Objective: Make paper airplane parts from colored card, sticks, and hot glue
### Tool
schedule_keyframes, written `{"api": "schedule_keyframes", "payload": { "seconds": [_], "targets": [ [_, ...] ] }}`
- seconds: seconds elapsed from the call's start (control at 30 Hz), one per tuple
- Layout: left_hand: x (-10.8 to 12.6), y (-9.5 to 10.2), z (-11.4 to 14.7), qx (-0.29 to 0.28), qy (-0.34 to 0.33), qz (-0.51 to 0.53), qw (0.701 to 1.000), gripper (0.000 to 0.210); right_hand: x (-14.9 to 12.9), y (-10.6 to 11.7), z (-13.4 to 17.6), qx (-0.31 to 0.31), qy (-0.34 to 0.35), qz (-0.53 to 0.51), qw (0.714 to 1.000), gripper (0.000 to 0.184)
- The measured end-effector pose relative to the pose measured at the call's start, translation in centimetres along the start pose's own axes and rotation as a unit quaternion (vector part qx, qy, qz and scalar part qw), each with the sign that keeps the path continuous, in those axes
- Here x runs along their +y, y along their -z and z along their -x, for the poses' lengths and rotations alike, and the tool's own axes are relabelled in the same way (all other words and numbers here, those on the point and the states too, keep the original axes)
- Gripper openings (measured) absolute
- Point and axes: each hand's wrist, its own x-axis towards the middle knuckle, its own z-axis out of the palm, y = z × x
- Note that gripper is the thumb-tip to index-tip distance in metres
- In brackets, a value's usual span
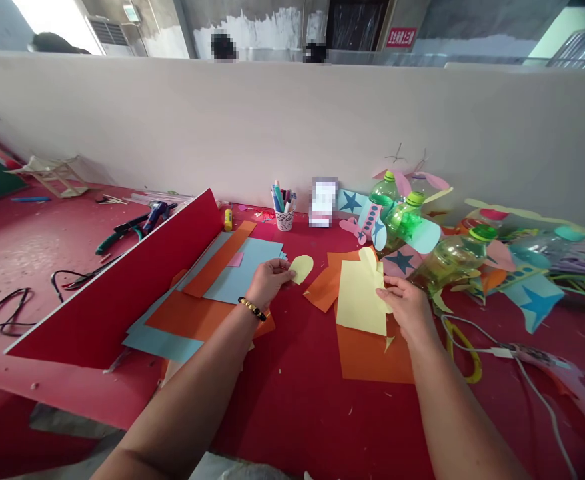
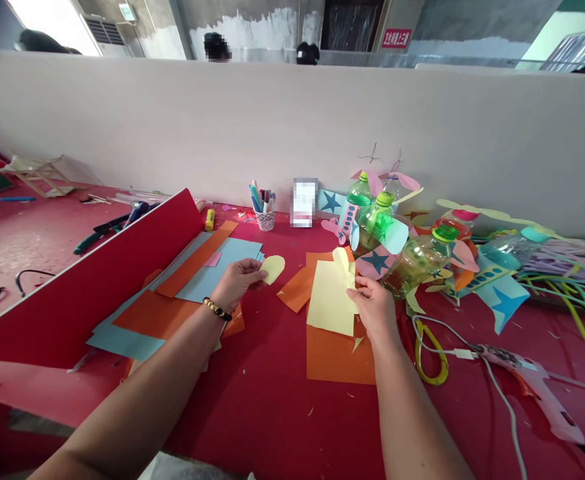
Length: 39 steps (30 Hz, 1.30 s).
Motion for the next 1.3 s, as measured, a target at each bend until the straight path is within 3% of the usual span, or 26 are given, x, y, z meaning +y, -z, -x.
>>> {"api": "schedule_keyframes", "payload": {
  "seconds": [0.23, 0.63, 0.8, 0.83, 0.9, 1.0, 1.3],
  "targets": [
    [-0.1, -0.3, 0.1, -0.014, 0.001, 0.007, 1.0, 0.044, 0.0, 1.3, -0.5, 0.006, 0.045, 0.183, 0.982, 0.037],
    [-0.5, -1.4, 0.7, -0.062, 0.021, 0.021, 0.998, 0.04, 0.1, -0.2, -0.3, -0.023, 0.044, 0.136, 0.989, 0.056],
    [0.3, -2.1, 1.8, -0.076, 0.023, 0.045, 0.996, 0.04, -1.9, -0.9, 1.5, 0.059, 0.152, 0.161, 0.973, 0.045],
    [0.4, -2.4, 2.1, -0.089, 0.024, 0.051, 0.994, 0.039, -2.6, -1.2, 2.3, 0.042, 0.155, 0.139, 0.977, 0.04],
    [0.5, -3.1, 3.0, -0.121, 0.023, 0.061, 0.99, 0.037, -3.9, -2.0, 3.9, -0.057, 0.114, 0.059, 0.99, 0.036],
    [0.4, -4.2, 4.1, -0.159, 0.025, 0.072, 0.984, 0.034, -5.5, -3.2, 5.9, -0.171, 0.072, -0.04, 0.982, 0.034],
    [-0.4, -4.8, 4.5, -0.194, 0.063, 0.091, 0.975, 0.035, -5.1, -4.1, 6.2, -0.166, 0.022, -0.157, 0.973, 0.025]
  ]
}}
